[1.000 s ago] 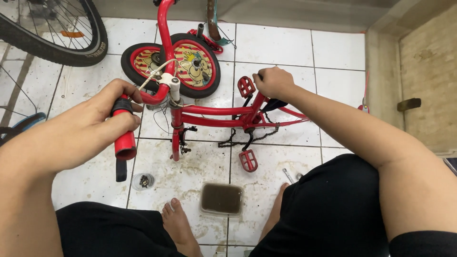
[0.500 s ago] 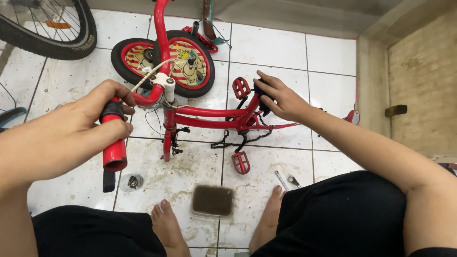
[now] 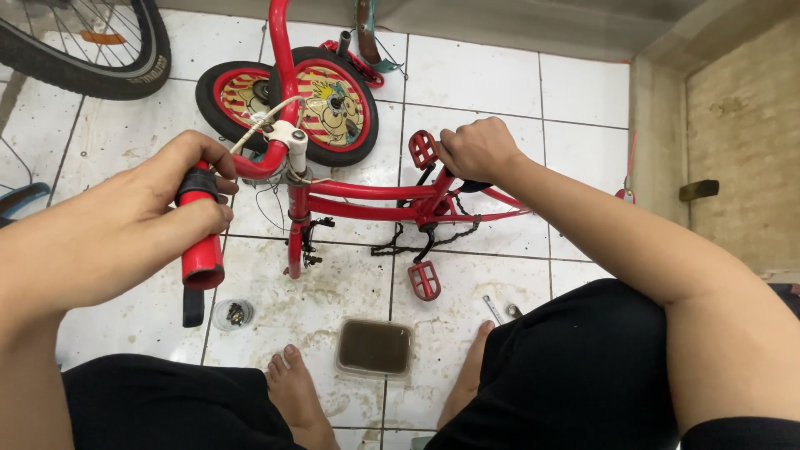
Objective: The person sits on the floor and wipes the frame and handlebars of a red children's bicycle with a black cloth. The bicycle is positioned upside down, and the person cleans various parts of the frame and handlebars.
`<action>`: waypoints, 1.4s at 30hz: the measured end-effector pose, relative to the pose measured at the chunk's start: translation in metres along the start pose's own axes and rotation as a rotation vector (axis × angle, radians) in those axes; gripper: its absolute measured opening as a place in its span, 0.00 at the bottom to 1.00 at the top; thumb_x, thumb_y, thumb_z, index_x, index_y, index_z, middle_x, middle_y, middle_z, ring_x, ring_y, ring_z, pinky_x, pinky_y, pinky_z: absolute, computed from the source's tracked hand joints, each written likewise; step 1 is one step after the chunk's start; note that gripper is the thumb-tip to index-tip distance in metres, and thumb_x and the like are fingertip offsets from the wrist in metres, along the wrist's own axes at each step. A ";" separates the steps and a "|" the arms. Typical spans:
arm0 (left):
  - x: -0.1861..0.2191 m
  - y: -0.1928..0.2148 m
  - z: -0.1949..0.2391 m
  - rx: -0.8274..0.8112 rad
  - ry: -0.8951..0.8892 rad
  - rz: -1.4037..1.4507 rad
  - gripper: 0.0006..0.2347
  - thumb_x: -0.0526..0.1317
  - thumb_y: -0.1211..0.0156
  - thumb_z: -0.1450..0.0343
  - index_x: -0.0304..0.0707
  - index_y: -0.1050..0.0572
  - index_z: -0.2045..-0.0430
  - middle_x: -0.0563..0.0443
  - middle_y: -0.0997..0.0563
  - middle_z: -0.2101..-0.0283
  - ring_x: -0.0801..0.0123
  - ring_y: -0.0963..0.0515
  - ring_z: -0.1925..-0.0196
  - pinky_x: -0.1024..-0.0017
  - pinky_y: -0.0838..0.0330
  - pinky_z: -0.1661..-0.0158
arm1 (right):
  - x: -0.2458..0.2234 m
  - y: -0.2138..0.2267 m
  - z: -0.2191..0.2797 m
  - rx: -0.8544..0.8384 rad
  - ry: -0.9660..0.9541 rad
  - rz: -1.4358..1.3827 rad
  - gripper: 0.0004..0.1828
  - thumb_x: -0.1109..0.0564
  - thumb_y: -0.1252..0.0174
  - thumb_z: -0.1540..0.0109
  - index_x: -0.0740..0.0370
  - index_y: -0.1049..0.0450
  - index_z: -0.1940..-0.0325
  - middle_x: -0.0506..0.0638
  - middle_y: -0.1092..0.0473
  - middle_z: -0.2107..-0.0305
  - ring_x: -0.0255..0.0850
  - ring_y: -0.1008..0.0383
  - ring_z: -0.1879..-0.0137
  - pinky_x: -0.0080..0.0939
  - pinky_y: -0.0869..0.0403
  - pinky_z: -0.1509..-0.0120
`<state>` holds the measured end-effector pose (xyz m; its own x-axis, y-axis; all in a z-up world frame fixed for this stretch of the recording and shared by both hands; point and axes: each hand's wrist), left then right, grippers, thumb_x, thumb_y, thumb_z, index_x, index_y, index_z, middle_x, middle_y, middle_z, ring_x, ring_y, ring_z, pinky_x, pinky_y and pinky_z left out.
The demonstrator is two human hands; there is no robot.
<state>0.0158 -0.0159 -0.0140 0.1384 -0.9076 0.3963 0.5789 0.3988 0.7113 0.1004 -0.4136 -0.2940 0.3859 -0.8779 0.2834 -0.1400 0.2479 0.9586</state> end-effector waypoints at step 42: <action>0.018 -0.007 0.048 0.123 0.023 -0.155 0.22 0.55 0.52 0.32 0.66 0.30 0.42 0.59 0.35 0.36 0.58 0.22 0.54 0.64 0.34 0.44 | -0.001 0.012 0.022 -0.045 0.207 -0.400 0.17 0.45 0.54 0.28 0.57 0.32 0.43 0.60 0.33 0.56 0.57 0.30 0.53 0.56 0.25 0.64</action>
<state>-0.0243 -0.0284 0.0157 0.0743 -0.9617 0.2637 0.4927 0.2653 0.8288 0.0782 -0.4188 -0.2834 0.5764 -0.8091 -0.1148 0.0957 -0.0727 0.9927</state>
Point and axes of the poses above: each hand's wrist, its own z-axis away from the middle knuckle, its own y-axis out of the back of the hand, x = y × z
